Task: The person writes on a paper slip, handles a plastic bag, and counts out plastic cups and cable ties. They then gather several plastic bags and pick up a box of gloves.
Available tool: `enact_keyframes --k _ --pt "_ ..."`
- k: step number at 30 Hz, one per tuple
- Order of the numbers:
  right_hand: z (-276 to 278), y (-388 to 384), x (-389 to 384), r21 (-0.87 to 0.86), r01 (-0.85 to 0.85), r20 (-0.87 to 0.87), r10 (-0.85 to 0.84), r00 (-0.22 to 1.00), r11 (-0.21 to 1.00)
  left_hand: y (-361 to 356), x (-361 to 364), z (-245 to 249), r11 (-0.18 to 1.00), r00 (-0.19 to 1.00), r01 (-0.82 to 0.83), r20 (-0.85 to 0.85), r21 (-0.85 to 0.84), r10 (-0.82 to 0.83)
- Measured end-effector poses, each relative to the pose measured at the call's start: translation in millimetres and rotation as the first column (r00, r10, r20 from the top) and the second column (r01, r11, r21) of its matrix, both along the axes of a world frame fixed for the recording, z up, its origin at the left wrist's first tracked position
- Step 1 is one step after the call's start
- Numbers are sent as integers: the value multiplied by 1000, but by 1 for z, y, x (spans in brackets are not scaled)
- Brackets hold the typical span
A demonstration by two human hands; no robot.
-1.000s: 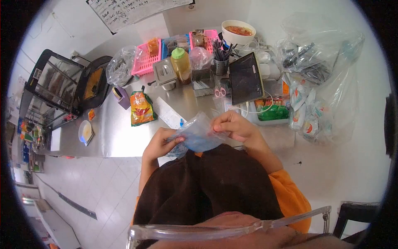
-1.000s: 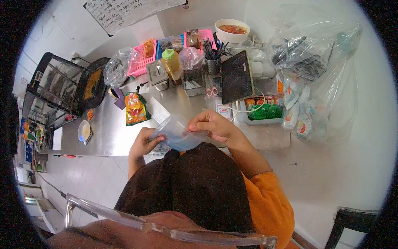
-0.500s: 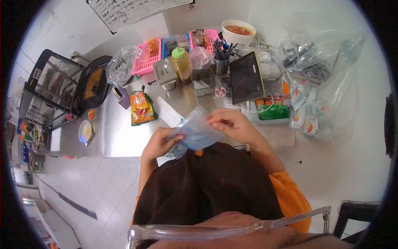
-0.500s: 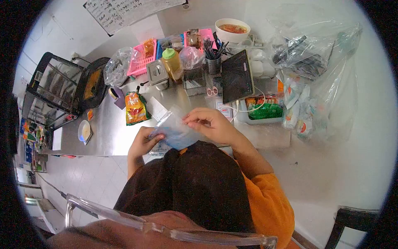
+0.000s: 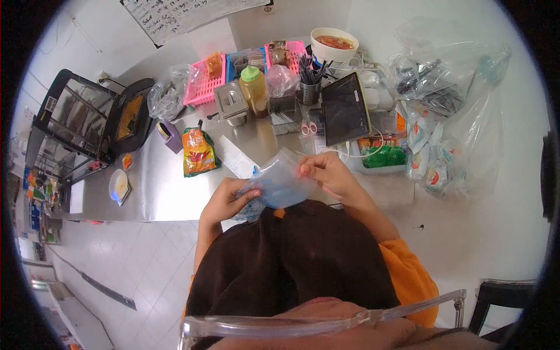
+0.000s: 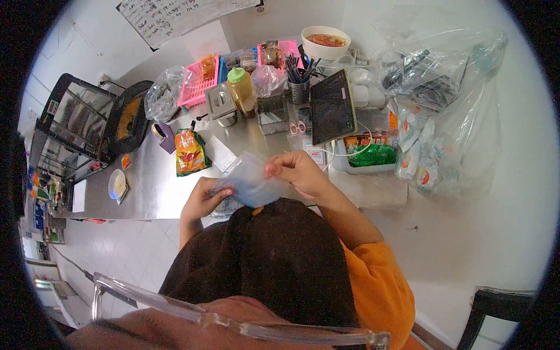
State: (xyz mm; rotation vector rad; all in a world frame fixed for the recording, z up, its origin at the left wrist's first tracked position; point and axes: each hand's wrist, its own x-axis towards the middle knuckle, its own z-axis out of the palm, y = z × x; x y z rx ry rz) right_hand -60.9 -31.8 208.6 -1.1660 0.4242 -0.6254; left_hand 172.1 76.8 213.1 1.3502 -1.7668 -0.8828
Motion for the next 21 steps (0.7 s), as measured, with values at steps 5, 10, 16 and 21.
enact_keyframes --k 5,10,16,21 --pt "9 6 0 86 -3 -11 4 1000 996 3 1 -1 999 1000 -10 -5 44 10" --pt "11 8 -1 -283 31 23 -26 999 959 5 -1 -1 999 1000 -19 4 48 19" --pt "-23 5 0 -210 251 157 -221 963 945 1 -9 -21 993 978 -120 -171 1 119" --pt "-49 17 -4 -137 185 -39 -192 981 973 -16 -44 -33 985 855 -73 -499 155 142"
